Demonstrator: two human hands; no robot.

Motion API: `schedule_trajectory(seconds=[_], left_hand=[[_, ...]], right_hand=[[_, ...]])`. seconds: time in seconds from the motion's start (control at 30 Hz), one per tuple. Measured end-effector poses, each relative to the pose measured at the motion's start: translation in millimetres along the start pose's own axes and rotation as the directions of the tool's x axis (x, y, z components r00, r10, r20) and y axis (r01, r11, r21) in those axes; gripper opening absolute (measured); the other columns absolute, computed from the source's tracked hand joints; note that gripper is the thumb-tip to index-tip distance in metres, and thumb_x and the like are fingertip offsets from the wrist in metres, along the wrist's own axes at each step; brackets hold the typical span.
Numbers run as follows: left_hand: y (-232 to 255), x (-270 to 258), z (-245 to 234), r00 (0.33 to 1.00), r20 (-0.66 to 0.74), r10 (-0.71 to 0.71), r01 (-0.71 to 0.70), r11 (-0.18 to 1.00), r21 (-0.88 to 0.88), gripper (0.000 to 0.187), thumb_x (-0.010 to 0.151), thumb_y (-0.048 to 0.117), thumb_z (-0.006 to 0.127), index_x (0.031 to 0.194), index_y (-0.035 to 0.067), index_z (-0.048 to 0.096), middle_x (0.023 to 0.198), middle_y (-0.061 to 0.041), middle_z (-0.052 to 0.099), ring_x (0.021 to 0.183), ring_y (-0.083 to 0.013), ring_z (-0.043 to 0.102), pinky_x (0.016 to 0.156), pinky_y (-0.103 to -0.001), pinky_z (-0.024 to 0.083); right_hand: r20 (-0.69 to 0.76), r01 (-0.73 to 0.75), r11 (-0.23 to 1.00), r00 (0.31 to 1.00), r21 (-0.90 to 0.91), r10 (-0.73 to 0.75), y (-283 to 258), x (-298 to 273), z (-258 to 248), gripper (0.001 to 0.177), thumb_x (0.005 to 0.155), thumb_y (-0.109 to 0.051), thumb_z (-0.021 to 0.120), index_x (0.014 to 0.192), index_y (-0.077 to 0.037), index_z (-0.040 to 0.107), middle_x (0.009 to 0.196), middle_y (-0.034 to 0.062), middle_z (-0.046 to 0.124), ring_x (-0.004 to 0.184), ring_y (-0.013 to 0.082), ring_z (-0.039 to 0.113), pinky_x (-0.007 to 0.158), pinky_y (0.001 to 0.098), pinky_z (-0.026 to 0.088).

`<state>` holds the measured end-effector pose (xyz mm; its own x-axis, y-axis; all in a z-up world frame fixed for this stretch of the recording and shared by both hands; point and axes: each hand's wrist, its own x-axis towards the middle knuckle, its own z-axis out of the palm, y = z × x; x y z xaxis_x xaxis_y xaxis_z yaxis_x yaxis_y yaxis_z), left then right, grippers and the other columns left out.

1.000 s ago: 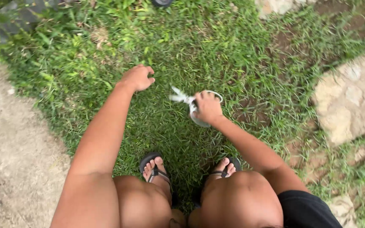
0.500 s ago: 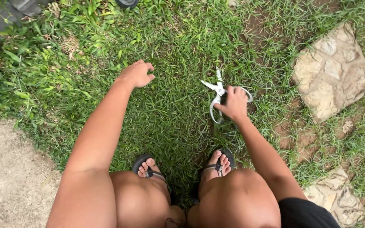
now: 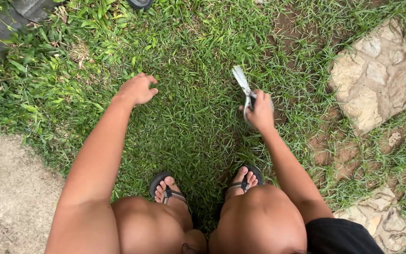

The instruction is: Trimming grass around paving stones using a pair of scissors.

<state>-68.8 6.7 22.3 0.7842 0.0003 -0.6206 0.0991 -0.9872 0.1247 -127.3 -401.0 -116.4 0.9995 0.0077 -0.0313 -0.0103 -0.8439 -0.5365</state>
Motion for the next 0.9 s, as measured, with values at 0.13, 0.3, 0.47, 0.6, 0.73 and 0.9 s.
schedule_trajectory(seconds=[0.13,0.3,0.47,0.6,0.73,0.9], left_hand=[[16,-2,-3,1.0,-0.003,0.003,-0.003,1.0,0.012,0.046,0.1,0.039,0.06,0.144,0.024,0.056,0.155,-0.007,0.044,0.142,-0.0306,0.045,0.117,-0.053,0.038],[42,2,-1,0.998,0.039,0.044,-0.045,0.999,0.024,0.045,0.101,0.038,0.059,0.145,0.025,0.056,0.153,-0.008,0.047,0.139,-0.0302,0.049,0.117,-0.051,0.041],[51,-5,-3,0.994,0.034,0.104,-0.105,0.994,0.024,0.046,0.101,0.038,0.059,0.144,0.023,0.057,0.151,-0.007,0.049,0.14,-0.0291,0.049,0.117,-0.05,0.04],[34,-4,3,0.996,0.042,0.079,-0.08,0.997,0.014,0.047,0.1,0.038,0.061,0.144,0.022,0.056,0.153,-0.009,0.044,0.139,-0.0308,0.047,0.115,-0.051,0.04],[13,6,8,0.997,0.022,0.074,-0.074,0.997,0.007,0.046,0.1,0.037,0.062,0.143,0.022,0.058,0.151,-0.008,0.048,0.139,-0.0305,0.049,0.117,-0.049,0.04],[14,0,6,0.999,0.019,0.027,-0.028,0.999,0.019,0.046,0.099,0.038,0.062,0.143,0.025,0.057,0.152,-0.008,0.048,0.138,-0.0302,0.05,0.115,-0.05,0.042]], right_hand=[[0.239,-0.056,0.977,0.965,-0.204,0.105,-20,-13,-46,0.092,0.07,-0.061,0.087,0.13,-0.002,0.05,0.115,0.0205,0.053,0.093,0.0301,0.059,0.084,0.0473,0.055],[0.421,0.174,0.929,0.907,-0.327,-0.022,-32,-10,-11,0.086,0.074,-0.058,0.085,0.13,-0.003,0.048,0.117,0.0172,0.051,0.105,0.0328,0.057,0.094,0.0505,0.048],[0.374,0.154,0.96,0.926,-0.233,-0.058,-48,-3,-2,0.087,0.072,-0.048,0.089,0.133,-0.002,0.046,0.117,0.0211,0.051,0.105,0.039,0.058,0.093,0.0501,0.049],[0.303,0.236,0.972,0.927,-0.01,-0.222,-27,-4,3,0.085,0.069,-0.03,0.089,0.137,-0.004,0.046,0.117,0.0231,0.052,0.106,0.0432,0.06,0.096,0.048,0.051],[0.298,0.194,0.98,0.939,-0.04,-0.174,-34,-3,9,0.078,0.072,-0.026,0.089,0.134,-0.004,0.046,0.116,0.0249,0.052,0.102,0.0455,0.061,0.092,0.0499,0.051],[0.32,0.149,0.989,0.938,-0.014,-0.137,-20,2,33,0.051,0.088,-0.018,0.078,0.131,-0.005,0.053,0.118,0.0214,0.059,0.099,0.044,0.067,0.091,0.0508,0.056]])
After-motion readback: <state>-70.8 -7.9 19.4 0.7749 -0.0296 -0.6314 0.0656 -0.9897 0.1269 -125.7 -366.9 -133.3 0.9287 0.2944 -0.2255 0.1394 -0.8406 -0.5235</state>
